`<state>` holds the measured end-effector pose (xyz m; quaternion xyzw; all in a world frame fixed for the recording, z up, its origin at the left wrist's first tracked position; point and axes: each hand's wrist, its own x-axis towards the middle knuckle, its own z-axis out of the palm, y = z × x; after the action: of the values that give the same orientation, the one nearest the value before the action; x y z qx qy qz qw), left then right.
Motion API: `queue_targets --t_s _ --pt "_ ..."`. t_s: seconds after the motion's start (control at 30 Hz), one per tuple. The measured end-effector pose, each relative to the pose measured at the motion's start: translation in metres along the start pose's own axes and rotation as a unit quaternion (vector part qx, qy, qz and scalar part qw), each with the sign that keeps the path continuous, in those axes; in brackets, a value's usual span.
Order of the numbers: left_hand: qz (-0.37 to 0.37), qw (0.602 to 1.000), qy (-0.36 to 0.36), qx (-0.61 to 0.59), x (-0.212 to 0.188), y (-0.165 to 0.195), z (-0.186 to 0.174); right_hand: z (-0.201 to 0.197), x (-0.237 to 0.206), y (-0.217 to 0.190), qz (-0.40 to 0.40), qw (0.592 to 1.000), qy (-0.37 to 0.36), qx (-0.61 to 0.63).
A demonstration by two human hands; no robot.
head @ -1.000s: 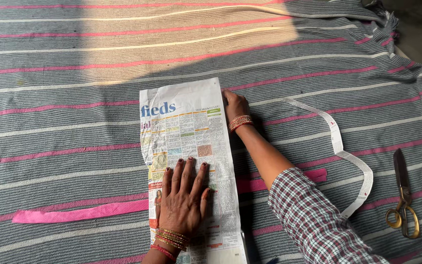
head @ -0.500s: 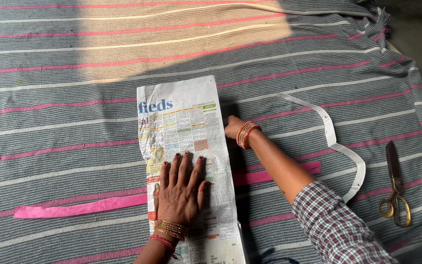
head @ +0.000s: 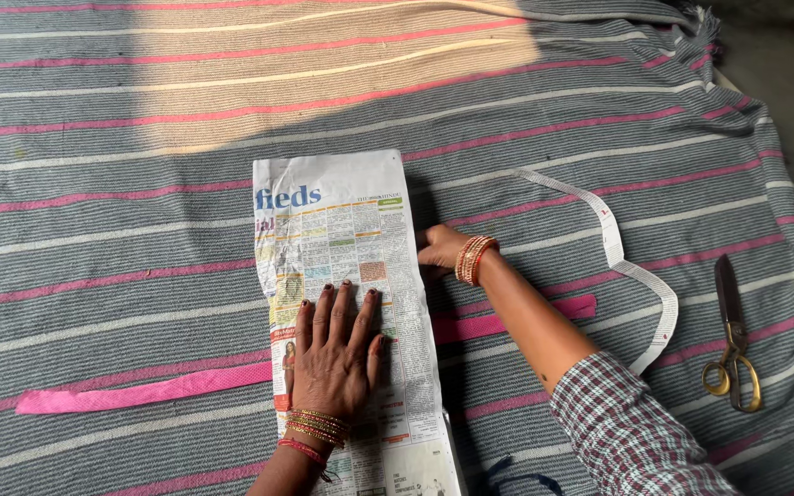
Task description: The person spreads a newspaper sheet on a bed, places a boxed product on it, cuts the newspaper with scissors, then folds the paper around the box and presses the folds flat, using tape to secure the wrapping.
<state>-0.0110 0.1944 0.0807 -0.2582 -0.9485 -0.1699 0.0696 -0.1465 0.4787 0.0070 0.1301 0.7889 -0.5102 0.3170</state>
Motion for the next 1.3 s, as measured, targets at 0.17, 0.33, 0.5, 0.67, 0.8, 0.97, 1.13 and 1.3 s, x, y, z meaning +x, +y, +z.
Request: queue_targets --t_s 0.17,0.33,0.5,0.67,0.8,0.97,1.13,1.3 --pt "0.009 1.0 0.012 0.006 0.001 0.0 -0.001 0.008 0.043 0.002 -0.073 0.992 0.103 -0.026" --pt "0.012 1.0 0.019 0.007 0.001 0.0 -0.001 0.004 0.089 0.005 -0.03 0.979 0.189 0.064" --pt "0.008 1.0 0.01 0.0 0.0 0.0 -0.003 0.0 0.112 -0.016 -0.05 0.962 0.233 0.136" --pt "0.008 1.0 0.013 -0.01 0.001 0.001 -0.006 -0.011 0.119 -0.036 -0.094 0.935 0.257 0.223" --pt "0.009 1.0 0.023 -0.014 0.003 0.002 -0.007 -0.023 0.115 -0.054 -0.125 0.91 0.33 0.219" --pt "0.01 0.999 0.026 -0.03 0.002 0.001 -0.005 -0.023 0.082 -0.081 -0.312 0.824 0.339 0.329" --pt "0.008 0.999 0.02 -0.028 0.002 0.0 -0.002 0.037 -0.001 -0.084 -0.414 0.884 0.215 -0.032" --pt "-0.009 0.999 -0.046 0.022 0.002 0.0 0.002 0.089 -0.046 -0.094 -0.438 0.864 -0.037 -0.246"
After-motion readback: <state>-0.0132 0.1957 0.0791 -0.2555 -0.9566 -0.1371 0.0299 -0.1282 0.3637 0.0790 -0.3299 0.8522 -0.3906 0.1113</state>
